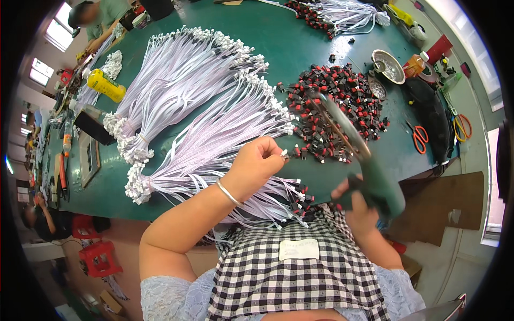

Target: The person uses a green heat gun to apply heat to the ends of white wires while holding small red and black plastic connectors. They repeatedly pick up a wire, position a connector, apply heat with the tool, and place the finished assembly onto a growing pile on the table.

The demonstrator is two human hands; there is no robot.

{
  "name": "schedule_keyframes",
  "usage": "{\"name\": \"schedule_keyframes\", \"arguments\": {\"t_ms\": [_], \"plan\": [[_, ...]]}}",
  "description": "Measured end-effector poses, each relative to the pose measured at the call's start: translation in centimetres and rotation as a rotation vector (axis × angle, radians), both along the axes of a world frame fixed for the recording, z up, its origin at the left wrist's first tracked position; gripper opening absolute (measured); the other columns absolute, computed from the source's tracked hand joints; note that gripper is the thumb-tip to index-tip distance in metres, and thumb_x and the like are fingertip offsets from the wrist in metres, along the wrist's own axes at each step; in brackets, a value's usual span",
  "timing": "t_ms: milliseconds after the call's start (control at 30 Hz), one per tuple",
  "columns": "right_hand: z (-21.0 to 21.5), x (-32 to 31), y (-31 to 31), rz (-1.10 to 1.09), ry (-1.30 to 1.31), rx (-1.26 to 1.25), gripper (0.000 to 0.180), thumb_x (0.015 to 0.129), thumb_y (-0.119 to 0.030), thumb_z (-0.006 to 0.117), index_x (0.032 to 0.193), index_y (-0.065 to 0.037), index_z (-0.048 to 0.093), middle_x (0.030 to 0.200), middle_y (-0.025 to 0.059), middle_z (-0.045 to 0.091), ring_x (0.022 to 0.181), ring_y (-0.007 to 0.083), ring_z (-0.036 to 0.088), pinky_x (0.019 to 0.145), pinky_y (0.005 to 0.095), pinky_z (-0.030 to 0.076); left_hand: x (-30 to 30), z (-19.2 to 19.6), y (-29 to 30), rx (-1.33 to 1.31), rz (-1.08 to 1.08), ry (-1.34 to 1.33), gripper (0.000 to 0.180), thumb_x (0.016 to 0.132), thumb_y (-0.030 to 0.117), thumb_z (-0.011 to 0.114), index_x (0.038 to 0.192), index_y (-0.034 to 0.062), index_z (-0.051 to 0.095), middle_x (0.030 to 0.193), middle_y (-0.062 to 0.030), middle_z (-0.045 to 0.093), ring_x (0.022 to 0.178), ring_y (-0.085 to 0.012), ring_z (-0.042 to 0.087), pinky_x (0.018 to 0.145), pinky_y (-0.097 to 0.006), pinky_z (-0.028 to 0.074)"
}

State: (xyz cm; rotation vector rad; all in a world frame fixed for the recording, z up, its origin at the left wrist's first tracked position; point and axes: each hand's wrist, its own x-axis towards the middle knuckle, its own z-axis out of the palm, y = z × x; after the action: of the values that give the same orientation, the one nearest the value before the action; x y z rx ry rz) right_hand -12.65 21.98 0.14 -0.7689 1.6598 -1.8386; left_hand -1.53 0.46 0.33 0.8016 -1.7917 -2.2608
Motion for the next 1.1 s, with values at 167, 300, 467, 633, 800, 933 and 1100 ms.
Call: {"name": "schedule_keyframes", "arguments": {"t_ms": [167,300,467,633,800,933,1100], "plan": [[1.5,-0.1,-6.6,0.039,-0.064,0.019,0.035,0.075,0.000,0.061,0.108,-0.001,0.049,0.093,0.0033,0.058,0.085,0.0095,0.055,0.076,0.0250,0.045,0.5,0.7,0.1,-0.011,-0.042,0.015,0.006,0.078,0.006,0.056,0.076,0.0028,0.051,0.075,-0.0033,0.054,0.064,-0.0062,0.045,0.060,-0.020,0.037],[0.2,0.4,-8.0,0.097,-0.068,0.019,0.031,0.074,0.000,0.062,0.102,-0.003,0.052,0.091,0.0014,0.058,0.084,0.0069,0.054,0.072,0.0233,0.045,0.7,1.0,0.3,0.051,-0.047,0.063,0.004,0.078,0.005,0.056,0.078,0.0030,0.052,0.073,-0.0015,0.054,0.063,-0.0062,0.045,0.060,-0.021,0.037],[1.6,0.6,-7.5,0.078,-0.244,0.140,0.021,0.074,-0.002,0.062,0.094,-0.004,0.057,0.083,-0.0018,0.057,0.073,0.0032,0.053,0.061,0.0202,0.044,0.8,2.3,0.6,0.154,0.120,0.066,0.006,0.075,0.003,0.057,0.080,0.0041,0.052,0.078,-0.0024,0.054,0.064,-0.0067,0.045,0.061,-0.020,0.037],[0.6,0.5,-7.6,0.079,-0.195,0.137,0.015,0.077,-0.006,0.060,0.092,-0.005,0.058,0.080,-0.0036,0.056,0.063,-0.0004,0.049,0.052,0.0168,0.038,1.8,1.0,0.1,0.043,-0.013,0.209,0.014,0.074,-0.004,0.056,0.081,0.0055,0.049,0.084,-0.0035,0.050,0.069,-0.0074,0.044,0.062,-0.020,0.038],[0.9,1.1,-7.6,0.055,-0.274,0.120,0.017,0.076,-0.003,0.060,0.093,-0.005,0.058,0.081,-0.0034,0.056,0.062,-0.0009,0.048,0.051,0.0169,0.037,1.7,0.5,0.2,0.005,-0.013,0.207,0.020,0.074,-0.008,0.056,0.087,0.0034,0.048,0.082,-0.0020,0.050,0.069,-0.0060,0.045,0.061,-0.019,0.039],[1.2,1.1,-7.2,0.077,-0.284,0.098,0.021,0.075,0.000,0.061,0.095,-0.005,0.057,0.082,-0.0026,0.057,0.063,-0.0002,0.049,0.052,0.0170,0.038,1.7,1.0,0.1,-0.101,-0.061,0.078,0.017,0.075,-0.005,0.058,0.087,0.0015,0.050,0.080,-0.0005,0.051,0.068,-0.0042,0.046,0.057,-0.017,0.038],[0.4,1.4,-6.9,0.098,-0.173,0.056,0.023,0.075,0.000,0.061,0.097,-0.005,0.057,0.083,-0.0018,0.057,0.066,0.0014,0.051,0.055,0.0178,0.041,1.9,0.7,0.0,-0.068,-0.089,0.073,0.015,0.074,-0.005,0.059,0.085,0.0009,0.051,0.079,0.0008,0.051,0.066,-0.0032,0.046,0.055,-0.016,0.037]]}}
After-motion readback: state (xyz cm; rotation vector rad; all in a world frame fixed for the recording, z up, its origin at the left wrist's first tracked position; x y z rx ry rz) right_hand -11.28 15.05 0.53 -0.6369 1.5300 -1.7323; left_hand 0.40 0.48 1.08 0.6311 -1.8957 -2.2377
